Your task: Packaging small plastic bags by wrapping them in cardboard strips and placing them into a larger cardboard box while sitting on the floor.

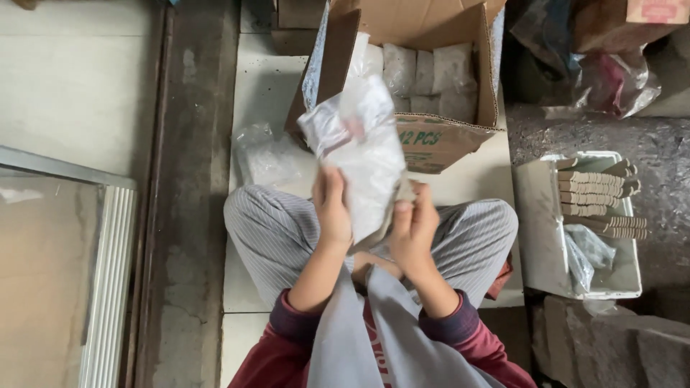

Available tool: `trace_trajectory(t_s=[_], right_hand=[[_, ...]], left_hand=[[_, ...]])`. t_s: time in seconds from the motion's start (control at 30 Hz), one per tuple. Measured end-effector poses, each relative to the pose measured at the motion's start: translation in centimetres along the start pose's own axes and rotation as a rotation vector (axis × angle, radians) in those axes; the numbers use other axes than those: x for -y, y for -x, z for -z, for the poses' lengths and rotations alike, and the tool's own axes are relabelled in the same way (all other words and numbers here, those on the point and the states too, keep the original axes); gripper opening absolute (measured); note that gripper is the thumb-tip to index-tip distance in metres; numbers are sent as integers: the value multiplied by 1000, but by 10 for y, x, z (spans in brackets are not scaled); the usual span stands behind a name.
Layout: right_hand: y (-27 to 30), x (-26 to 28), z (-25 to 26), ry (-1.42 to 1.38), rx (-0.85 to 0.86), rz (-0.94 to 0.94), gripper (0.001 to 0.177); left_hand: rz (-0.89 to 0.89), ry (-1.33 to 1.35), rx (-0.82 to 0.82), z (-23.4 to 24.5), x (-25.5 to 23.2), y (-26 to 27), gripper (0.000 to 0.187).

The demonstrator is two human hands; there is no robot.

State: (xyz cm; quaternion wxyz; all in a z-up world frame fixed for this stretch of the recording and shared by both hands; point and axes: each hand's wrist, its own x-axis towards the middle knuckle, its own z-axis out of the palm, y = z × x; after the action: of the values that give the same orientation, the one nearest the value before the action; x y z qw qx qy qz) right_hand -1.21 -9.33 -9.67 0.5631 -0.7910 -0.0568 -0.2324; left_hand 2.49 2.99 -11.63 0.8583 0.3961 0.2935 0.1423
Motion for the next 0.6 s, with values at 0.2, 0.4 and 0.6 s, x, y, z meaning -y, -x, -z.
trace_trajectory(t_s=[0.2,0.4,0.6], right_hand=[[-17,7,14,369,-146,197,50],[-10,34,4,146,-133,669,34],[-15,67,16,-40,-425,372,54]], left_hand=[[-345,-218,512,-31,-80,60,72],[-219,10,587,-46,-65,58,93],[249,690,737,-27,-46,27,72]])
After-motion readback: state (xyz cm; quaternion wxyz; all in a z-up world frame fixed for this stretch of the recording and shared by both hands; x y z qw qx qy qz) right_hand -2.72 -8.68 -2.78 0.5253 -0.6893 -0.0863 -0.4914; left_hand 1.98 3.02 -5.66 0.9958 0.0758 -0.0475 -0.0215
